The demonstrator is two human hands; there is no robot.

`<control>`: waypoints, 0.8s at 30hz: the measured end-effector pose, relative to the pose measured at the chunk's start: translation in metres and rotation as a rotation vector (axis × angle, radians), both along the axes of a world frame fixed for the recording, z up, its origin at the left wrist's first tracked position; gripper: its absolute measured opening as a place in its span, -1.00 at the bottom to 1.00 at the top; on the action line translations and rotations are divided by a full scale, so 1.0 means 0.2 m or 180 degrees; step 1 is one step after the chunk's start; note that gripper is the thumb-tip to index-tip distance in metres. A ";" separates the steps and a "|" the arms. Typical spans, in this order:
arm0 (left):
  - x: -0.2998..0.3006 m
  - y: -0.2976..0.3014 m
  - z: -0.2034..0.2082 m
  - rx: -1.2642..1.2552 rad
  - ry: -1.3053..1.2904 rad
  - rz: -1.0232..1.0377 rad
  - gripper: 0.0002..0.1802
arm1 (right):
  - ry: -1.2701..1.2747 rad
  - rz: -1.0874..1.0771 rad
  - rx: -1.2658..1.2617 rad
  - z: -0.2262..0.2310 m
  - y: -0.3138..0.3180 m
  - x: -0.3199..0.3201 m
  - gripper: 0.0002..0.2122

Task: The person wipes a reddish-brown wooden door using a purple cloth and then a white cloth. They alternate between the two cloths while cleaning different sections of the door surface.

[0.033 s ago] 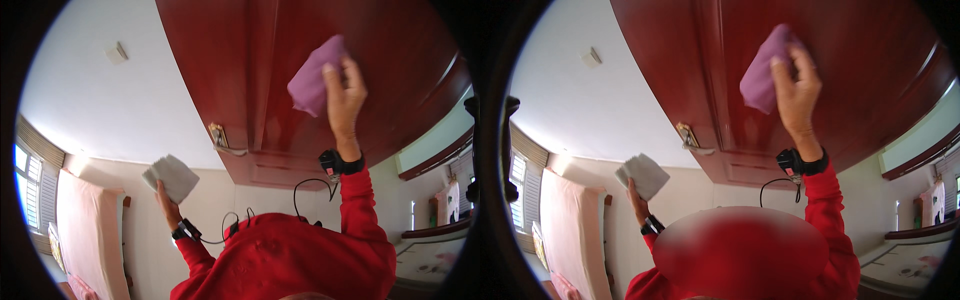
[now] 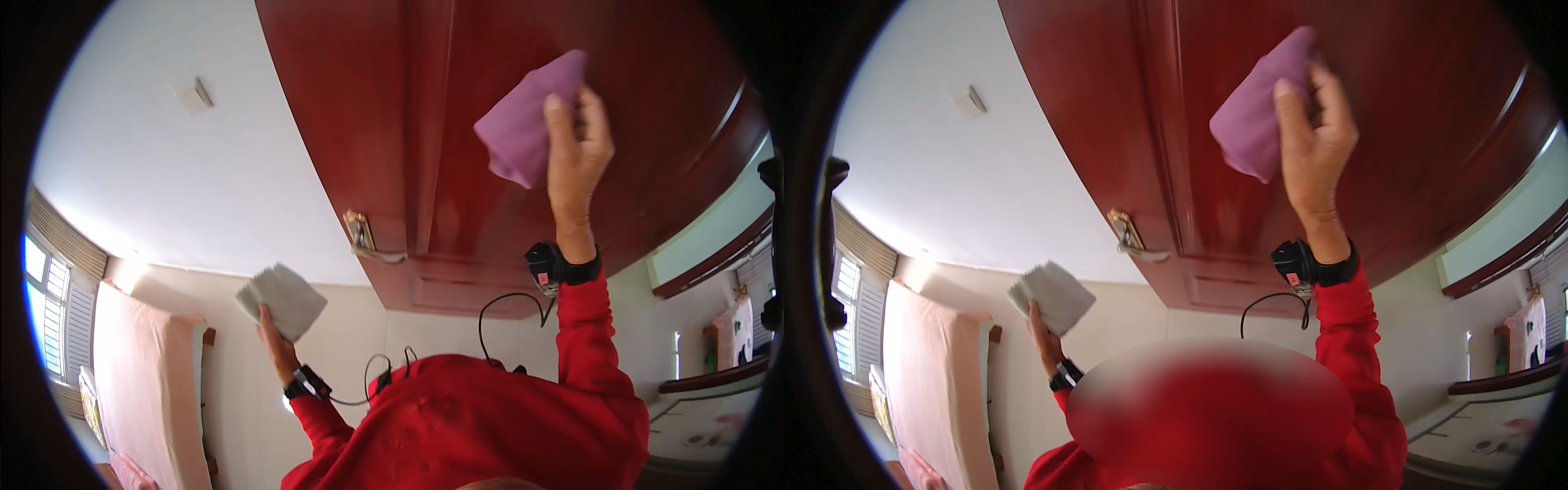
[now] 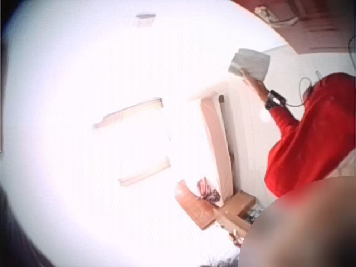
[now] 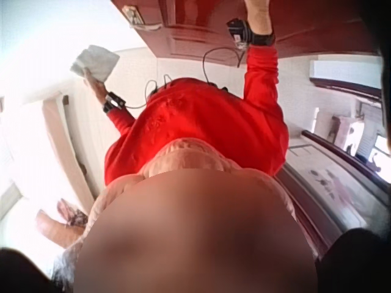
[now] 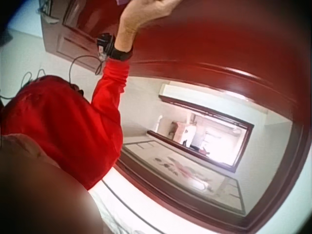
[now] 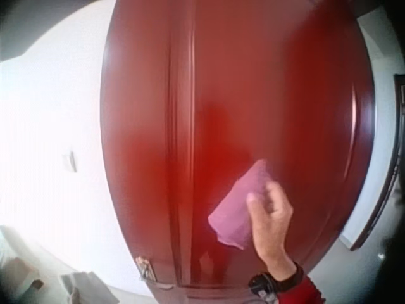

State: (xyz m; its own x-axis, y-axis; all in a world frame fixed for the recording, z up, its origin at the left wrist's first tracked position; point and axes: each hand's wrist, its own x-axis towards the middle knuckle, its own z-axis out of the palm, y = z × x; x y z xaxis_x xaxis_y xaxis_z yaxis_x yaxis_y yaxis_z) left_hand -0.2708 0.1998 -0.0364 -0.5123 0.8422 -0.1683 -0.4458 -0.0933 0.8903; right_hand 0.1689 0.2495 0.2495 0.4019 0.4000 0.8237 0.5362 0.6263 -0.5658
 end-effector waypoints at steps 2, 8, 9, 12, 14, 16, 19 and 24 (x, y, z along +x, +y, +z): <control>-0.04 -0.04 -0.04 0.0062 -0.0038 0.0018 -0.40 | 0.0079 -0.0042 0.0606 0.18 0.01 -0.03 -0.75; -0.18 -0.10 -0.10 0.0249 0.0174 0.0051 -0.43 | -0.0809 -0.1042 0.2056 0.61 0.17 -0.06 -0.75; -0.21 -0.09 -0.09 0.0186 0.0139 0.0085 -0.43 | -0.1157 -0.1374 0.2121 0.70 0.19 -0.06 -0.77; -0.27 -0.09 -0.07 0.0047 0.0022 0.0192 -0.42 | -0.1899 -0.1184 0.1898 0.91 0.26 -0.14 -0.73; -0.29 -0.10 -0.06 0.0046 0.0060 0.0177 -0.45 | -0.2367 -0.1683 0.1822 0.97 0.32 -0.22 -0.75; -0.29 -0.10 -0.07 0.0037 0.0006 0.0149 -0.46 | -0.2704 -0.2041 0.1858 0.95 0.36 -0.28 -0.75; -0.28 -0.09 -0.09 -0.0086 -0.0062 0.0077 -0.45 | -0.3071 -0.2014 0.1630 0.73 0.39 -0.30 -0.69; -0.24 -0.01 -0.09 -0.0051 -0.0092 -0.0241 -0.43 | -0.3638 -0.1579 0.0784 0.15 0.36 -0.32 -0.51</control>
State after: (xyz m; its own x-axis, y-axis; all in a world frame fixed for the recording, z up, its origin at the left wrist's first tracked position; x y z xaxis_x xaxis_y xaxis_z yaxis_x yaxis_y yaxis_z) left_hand -0.3193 0.1970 -0.0535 -0.4420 0.8754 -0.1958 -0.4765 -0.0442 0.8781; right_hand 0.1047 0.3214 0.2798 -0.5220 0.1985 0.8295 0.8463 0.2414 0.4749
